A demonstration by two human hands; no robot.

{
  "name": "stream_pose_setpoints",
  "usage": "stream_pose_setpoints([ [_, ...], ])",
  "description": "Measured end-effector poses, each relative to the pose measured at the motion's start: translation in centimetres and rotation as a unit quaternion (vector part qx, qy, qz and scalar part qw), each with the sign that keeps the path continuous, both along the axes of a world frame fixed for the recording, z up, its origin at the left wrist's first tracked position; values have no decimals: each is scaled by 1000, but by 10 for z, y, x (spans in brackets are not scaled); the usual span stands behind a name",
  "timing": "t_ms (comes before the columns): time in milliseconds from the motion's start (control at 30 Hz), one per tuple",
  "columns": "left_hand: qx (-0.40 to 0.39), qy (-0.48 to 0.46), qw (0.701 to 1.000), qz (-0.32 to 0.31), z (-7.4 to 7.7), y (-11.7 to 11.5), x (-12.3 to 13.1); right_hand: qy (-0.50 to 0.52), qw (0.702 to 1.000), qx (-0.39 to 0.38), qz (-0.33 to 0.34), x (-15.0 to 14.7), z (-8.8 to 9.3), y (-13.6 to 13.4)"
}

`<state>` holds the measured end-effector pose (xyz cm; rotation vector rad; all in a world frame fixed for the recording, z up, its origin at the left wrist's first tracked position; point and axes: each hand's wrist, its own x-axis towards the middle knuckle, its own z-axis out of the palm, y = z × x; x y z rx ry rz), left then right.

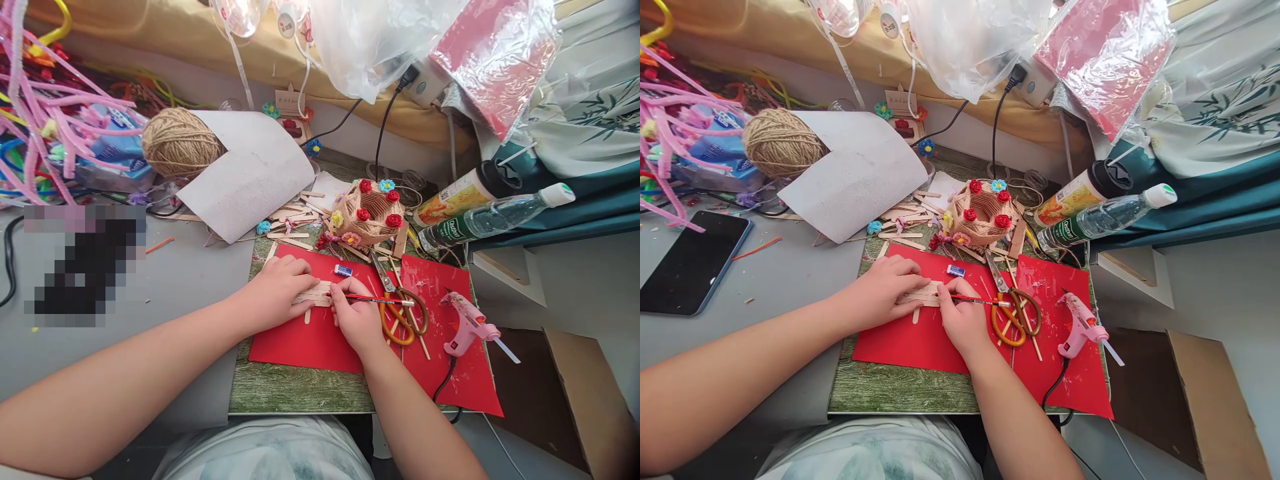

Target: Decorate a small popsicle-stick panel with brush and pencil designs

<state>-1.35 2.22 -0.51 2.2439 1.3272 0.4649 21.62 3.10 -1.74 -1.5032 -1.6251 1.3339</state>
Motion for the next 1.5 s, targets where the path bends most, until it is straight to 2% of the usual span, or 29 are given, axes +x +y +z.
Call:
stream_pose_setpoints([
  [300,-1,5,1000,-2,1,0,1,-20,1000,7,-1,-4,7,1],
  [1333,-3,6,1000,-3,-1,1,0,-7,999,29,40,-1,2,2],
  [1400,-6,8,1000,-5,0,1,0,5,999,28,30,-1,0,0],
  [1500,-12,9,1000,-3,2,1,0,46,998,43,-29,3,1,-4],
])
